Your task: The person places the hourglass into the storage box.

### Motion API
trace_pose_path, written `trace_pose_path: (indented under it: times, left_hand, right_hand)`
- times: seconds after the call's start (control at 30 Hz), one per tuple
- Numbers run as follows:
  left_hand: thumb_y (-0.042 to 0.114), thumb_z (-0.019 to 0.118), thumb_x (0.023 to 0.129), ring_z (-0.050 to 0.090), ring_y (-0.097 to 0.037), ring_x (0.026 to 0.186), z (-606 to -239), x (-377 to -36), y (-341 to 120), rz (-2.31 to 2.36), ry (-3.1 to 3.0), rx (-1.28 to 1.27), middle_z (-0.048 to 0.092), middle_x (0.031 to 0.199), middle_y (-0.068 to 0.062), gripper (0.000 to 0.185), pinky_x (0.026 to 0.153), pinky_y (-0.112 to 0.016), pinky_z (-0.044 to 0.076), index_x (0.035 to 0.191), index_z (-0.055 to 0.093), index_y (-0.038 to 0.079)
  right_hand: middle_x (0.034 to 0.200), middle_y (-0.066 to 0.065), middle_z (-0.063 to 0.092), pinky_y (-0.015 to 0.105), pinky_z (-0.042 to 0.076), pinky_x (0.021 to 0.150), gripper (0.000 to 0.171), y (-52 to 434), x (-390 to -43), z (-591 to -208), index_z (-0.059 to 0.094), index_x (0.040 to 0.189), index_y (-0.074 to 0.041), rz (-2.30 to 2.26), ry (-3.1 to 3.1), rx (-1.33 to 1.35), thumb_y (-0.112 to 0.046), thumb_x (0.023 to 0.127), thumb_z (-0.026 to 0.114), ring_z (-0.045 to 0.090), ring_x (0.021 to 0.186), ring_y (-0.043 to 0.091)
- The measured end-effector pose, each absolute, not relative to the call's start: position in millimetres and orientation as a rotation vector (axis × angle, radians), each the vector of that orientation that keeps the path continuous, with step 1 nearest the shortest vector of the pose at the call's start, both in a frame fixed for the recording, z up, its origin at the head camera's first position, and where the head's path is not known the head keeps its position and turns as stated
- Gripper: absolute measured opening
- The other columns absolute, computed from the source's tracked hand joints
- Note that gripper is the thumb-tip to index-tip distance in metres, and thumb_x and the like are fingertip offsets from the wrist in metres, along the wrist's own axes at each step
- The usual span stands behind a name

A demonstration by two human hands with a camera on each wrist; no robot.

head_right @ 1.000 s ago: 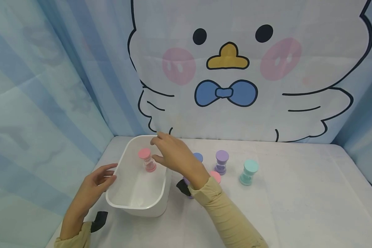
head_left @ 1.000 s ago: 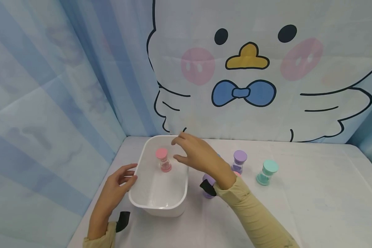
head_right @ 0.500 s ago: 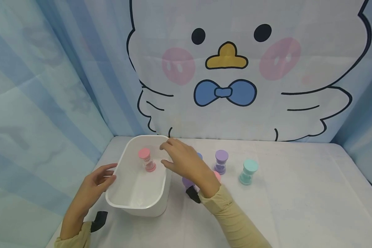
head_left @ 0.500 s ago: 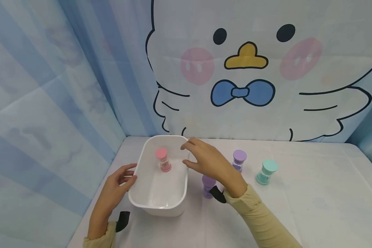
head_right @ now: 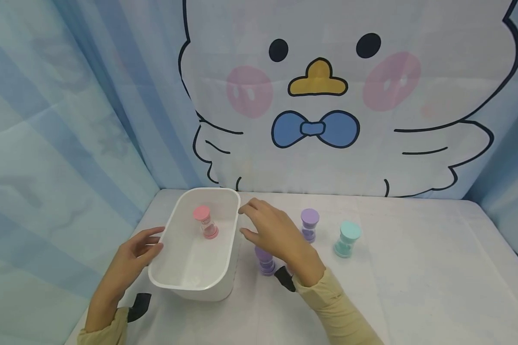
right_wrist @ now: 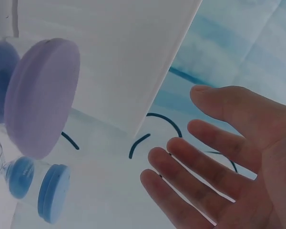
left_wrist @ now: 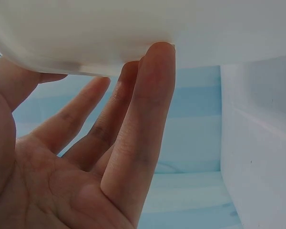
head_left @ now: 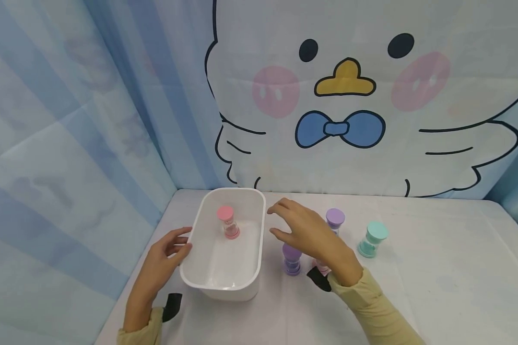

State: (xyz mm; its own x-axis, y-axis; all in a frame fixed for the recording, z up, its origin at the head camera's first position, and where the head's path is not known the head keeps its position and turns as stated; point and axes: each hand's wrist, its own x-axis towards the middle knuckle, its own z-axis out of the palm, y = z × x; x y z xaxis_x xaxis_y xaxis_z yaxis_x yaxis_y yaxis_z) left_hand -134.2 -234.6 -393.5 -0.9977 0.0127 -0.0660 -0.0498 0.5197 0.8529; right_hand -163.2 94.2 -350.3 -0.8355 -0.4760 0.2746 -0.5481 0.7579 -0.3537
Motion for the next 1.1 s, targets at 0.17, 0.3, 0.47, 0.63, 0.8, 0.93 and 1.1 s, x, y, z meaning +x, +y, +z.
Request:
trace_pose_path:
  times: [0.17,0.3,0.47,0.63,0.8,0.93,1.1]
  left_hand:
    - [0.03,0.062,0.099,0.06,-0.033,0.118,-393.8,-133.9,-234.2,1.518,2.67,-0.037,0.058,0.136,-0.018,0.051,0.089,-0.041,0.058,0.144,0.049,0.013]
    - [0.03,0.062,0.099,0.06,-0.034,0.119,-394.0,-134.0,-233.9,1.518,2.667,-0.037,0.058,0.136,-0.018,0.051,0.089,-0.041,0.057,0.144,0.049,0.013]
    - [0.031,0.062,0.099,0.06,-0.034,0.118,-393.8,-133.4,-233.8,1.513,2.673,-0.032,0.059,0.135,-0.018,0.05,0.09,-0.042,0.057,0.144,0.05,0.012]
    - [0.031,0.062,0.099,0.06,-0.035,0.118,-392.3,-133.3,-233.7,1.503,2.68,-0.037,0.059,0.133,-0.019,0.05,0.089,-0.041,0.058,0.143,0.05,0.012]
    - [0.031,0.062,0.099,0.06,-0.035,0.119,-391.4,-133.5,-234.3,1.491,2.684,-0.049,0.059,0.134,-0.019,0.05,0.089,-0.041,0.058,0.144,0.05,0.013]
    - [0.029,0.062,0.099,0.06,-0.036,0.119,-391.4,-133.6,-233.9,1.488,2.686,-0.057,0.059,0.134,-0.019,0.05,0.09,-0.041,0.057,0.144,0.05,0.013]
    - [0.03,0.063,0.099,0.06,-0.036,0.119,-392.0,-133.5,-232.5,1.484,2.691,-0.056,0.059,0.134,-0.019,0.05,0.09,-0.041,0.057,0.144,0.05,0.013]
  right_hand:
    - [0.122,0.003,0.064,0.037,0.057,0.091,0.037,104.3,-159.6,-355.7,0.067,0.119,-0.012,0.622,-2.778,0.8,-0.024,0.086,0.079,0.063,0.111,0.02]
    - [0.121,0.002,0.064,0.035,0.056,0.092,0.036,111.5,-156.7,-358.5,0.067,0.119,-0.012,0.638,-2.78,0.788,-0.024,0.086,0.078,0.063,0.11,0.018]
    - [0.119,0.002,0.064,0.036,0.056,0.09,0.036,119.8,-153.1,-362.9,0.067,0.118,-0.01,0.652,-2.757,0.801,-0.021,0.086,0.078,0.064,0.107,0.018]
    - [0.117,0.004,0.064,0.035,0.056,0.087,0.035,128.1,-150.2,-368.5,0.067,0.117,-0.008,0.645,-2.728,0.821,-0.019,0.086,0.078,0.063,0.105,0.019]
    - [0.117,0.004,0.065,0.035,0.057,0.087,0.038,135.6,-148.0,-373.8,0.066,0.117,-0.008,0.634,-2.73,0.806,-0.02,0.084,0.08,0.064,0.105,0.018]
    - [0.116,0.004,0.065,0.034,0.058,0.083,0.041,140.1,-146.1,-376.7,0.066,0.119,-0.009,0.62,-2.756,0.792,-0.023,0.084,0.081,0.065,0.098,0.017]
    - [0.112,0.003,0.066,0.034,0.058,0.081,0.038,146.6,-142.5,-381.0,0.067,0.118,-0.009,0.608,-2.768,0.781,-0.024,0.085,0.079,0.063,0.093,0.015]
